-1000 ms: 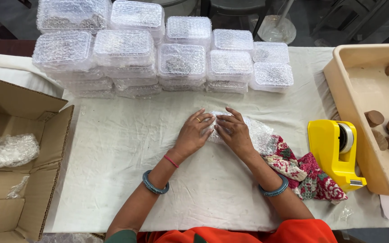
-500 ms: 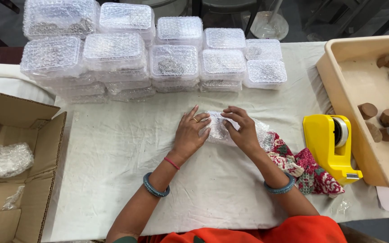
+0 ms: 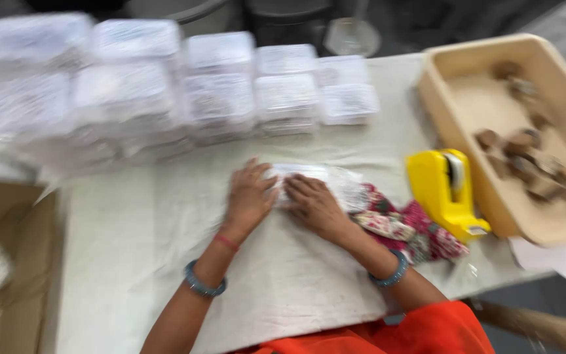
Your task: The person wraps a small plastic container in bubble wrap and secures it with tape. They then pick up a decorative wooden block, wipe it with a cloth, place it inside a plastic container, and wrap the container in bubble wrap.
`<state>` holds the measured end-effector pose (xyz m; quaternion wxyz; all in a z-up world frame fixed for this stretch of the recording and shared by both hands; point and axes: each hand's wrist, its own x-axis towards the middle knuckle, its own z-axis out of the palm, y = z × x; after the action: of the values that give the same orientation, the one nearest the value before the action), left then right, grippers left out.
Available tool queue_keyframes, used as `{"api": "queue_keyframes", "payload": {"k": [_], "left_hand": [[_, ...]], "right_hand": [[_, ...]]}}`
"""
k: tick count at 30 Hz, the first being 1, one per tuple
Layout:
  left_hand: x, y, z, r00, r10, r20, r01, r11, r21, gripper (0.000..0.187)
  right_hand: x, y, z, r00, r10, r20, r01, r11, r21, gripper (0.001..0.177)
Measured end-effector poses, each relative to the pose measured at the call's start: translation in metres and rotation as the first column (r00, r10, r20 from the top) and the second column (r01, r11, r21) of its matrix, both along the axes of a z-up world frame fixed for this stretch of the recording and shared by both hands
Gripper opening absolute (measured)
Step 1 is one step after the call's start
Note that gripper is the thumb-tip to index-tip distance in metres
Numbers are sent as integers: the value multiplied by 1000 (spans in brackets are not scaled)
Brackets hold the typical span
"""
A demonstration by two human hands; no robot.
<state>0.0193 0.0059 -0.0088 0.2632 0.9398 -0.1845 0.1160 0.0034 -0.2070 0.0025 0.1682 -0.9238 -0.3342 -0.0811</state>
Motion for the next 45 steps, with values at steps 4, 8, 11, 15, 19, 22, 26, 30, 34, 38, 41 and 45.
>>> {"api": "queue_keyframes", "payload": {"k": [4,8,11,15,19,22,26,30,34,38,41,45], "left_hand": [[4,-1,1,998,-55,21,55,998,-4,27],[2,2,12,999,-2,-32,4,997,75,31],[8,9,14,997,-16,-80,20,999,41,33],[14,13,13,989,-18,-144,21,1000,21,34],[15,12,12,988,-6,-151,10,1000,27,35],[14,13,15,986,6,-169,-1,999,33,36],[14,11,17,982,20,-188,-8,998,63,38],[13,10,16,981,33,-192,-19,997,74,38],[11,10,16,980,36,-198,-23,998,64,36],[11,10,15,978,44,-203,-29,997,78,36],[9,9,16,978,51,-204,-38,997,65,36],[6,8,17,979,56,-198,-48,998,44,35]], "right_hand": [[-33,-41,48,996,-84,-25,87,979,186,40],[-87,-139,81,935,-344,-90,343,809,477,22],[-109,-227,93,754,-627,-195,630,607,485,18],[-118,-299,82,547,-706,-449,837,465,288,25],[-106,-318,59,539,-595,-597,828,505,243,27],[-101,-330,45,527,-495,-691,834,458,308,27],[-101,-334,43,538,-397,-744,827,419,374,25],[-99,-332,42,521,-375,-766,836,407,369,23],[-101,-333,37,537,-369,-759,827,409,386,23],[-105,-323,50,583,-405,-704,807,387,446,25],[-112,-310,70,588,-525,-615,808,418,415,25],[-133,-306,78,505,-629,-592,861,420,288,24]]}}
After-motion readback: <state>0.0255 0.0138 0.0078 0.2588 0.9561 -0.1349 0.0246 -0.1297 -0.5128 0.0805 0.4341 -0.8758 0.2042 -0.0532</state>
